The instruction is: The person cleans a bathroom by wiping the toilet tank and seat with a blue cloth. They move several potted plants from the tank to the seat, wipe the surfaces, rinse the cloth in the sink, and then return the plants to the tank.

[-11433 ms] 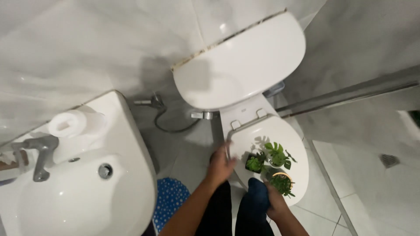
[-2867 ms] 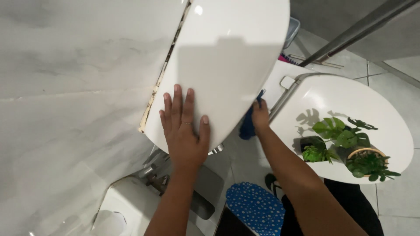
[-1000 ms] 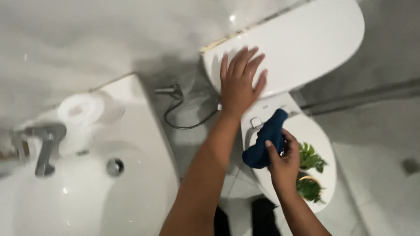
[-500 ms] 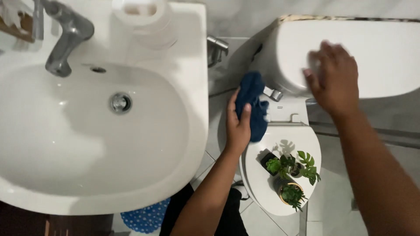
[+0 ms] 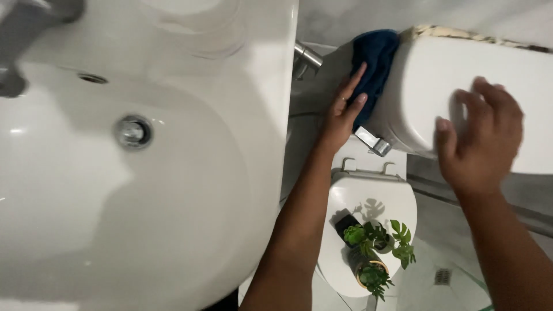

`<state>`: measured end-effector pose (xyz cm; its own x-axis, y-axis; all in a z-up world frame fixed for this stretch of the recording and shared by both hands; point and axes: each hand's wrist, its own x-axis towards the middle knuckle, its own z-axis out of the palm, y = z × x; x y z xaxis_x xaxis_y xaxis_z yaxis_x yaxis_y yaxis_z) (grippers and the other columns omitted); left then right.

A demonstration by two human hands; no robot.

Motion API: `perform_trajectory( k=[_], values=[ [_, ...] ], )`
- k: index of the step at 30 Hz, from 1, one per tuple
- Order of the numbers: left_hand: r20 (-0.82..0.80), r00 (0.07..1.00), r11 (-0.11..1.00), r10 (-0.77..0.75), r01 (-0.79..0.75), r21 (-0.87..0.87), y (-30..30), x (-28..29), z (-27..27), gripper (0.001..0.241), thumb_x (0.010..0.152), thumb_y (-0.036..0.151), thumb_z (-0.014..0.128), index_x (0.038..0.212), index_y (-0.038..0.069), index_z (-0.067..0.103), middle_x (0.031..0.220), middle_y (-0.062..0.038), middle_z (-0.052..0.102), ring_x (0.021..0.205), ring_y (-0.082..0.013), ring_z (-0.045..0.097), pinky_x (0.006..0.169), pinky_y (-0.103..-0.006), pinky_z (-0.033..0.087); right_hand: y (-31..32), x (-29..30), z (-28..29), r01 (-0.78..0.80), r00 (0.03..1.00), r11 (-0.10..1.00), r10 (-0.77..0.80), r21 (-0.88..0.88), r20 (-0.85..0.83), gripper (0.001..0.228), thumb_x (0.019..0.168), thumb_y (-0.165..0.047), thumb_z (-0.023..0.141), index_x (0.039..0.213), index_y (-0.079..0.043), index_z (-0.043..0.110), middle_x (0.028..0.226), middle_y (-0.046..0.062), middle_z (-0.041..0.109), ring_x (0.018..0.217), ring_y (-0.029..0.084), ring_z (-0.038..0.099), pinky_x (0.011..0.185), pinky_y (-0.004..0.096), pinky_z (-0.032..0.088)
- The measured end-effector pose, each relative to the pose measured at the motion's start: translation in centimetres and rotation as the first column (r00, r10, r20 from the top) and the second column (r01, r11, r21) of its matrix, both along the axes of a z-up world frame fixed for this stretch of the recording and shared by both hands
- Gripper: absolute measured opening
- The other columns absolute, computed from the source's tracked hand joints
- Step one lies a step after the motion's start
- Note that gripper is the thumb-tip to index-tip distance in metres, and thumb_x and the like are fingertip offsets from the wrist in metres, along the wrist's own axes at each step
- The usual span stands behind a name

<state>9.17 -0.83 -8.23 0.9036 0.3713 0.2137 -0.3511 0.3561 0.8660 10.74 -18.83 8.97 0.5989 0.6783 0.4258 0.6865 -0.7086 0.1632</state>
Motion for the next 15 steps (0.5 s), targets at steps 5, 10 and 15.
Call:
perform_trajectory(
  k=[5,10,15],
  values=[
    [-0.120,0.992,1.000,-0.028,0.030,0.008,-2.3,0.2,-7.7,0.054,0.112,0.039,0.044,0.159,0.014,0.038,0.161,-0.012,0.041,0.145,-0.0279,0.044,0.123,-0.0392,0.030,-0.7,0.8,-0.6,-0.027,0.999,0.995,0.030,-0.093,0.029,0.051,0.122,-0.030,0.049,0.137,0.014,0.070,0.146,0.031,0.058,0.137,0.043,0.054,0.108,0.053,0.047],
    [-0.599,0.799,0.994,-0.058,-0.012,-0.112,-6.4,2.2,-18.5,0.062,0.103,0.042,0.044,0.158,0.015,0.034,0.162,-0.013,0.038,0.145,-0.0320,0.042,0.117,-0.0432,0.035,-0.7,0.7,-0.3,-0.076,0.997,0.994,0.076,-0.082,-0.004,0.041,0.118,-0.015,0.059,0.143,0.017,0.063,0.153,0.034,0.056,0.140,0.051,0.055,0.111,0.059,0.048],
    [-0.684,0.728,0.990,0.048,-0.127,-0.065,-9.2,3.8,-23.6,0.054,0.106,0.039,0.041,0.143,0.000,0.046,0.122,-0.022,0.059,0.102,-0.0316,0.058,0.094,-0.0438,0.047,-0.3,1.1,-0.3,-0.089,0.996,0.994,0.090,-0.070,0.005,0.040,0.116,-0.015,0.058,0.139,0.018,0.064,0.147,0.037,0.059,0.136,0.052,0.059,0.114,0.059,0.048]
  ],
)
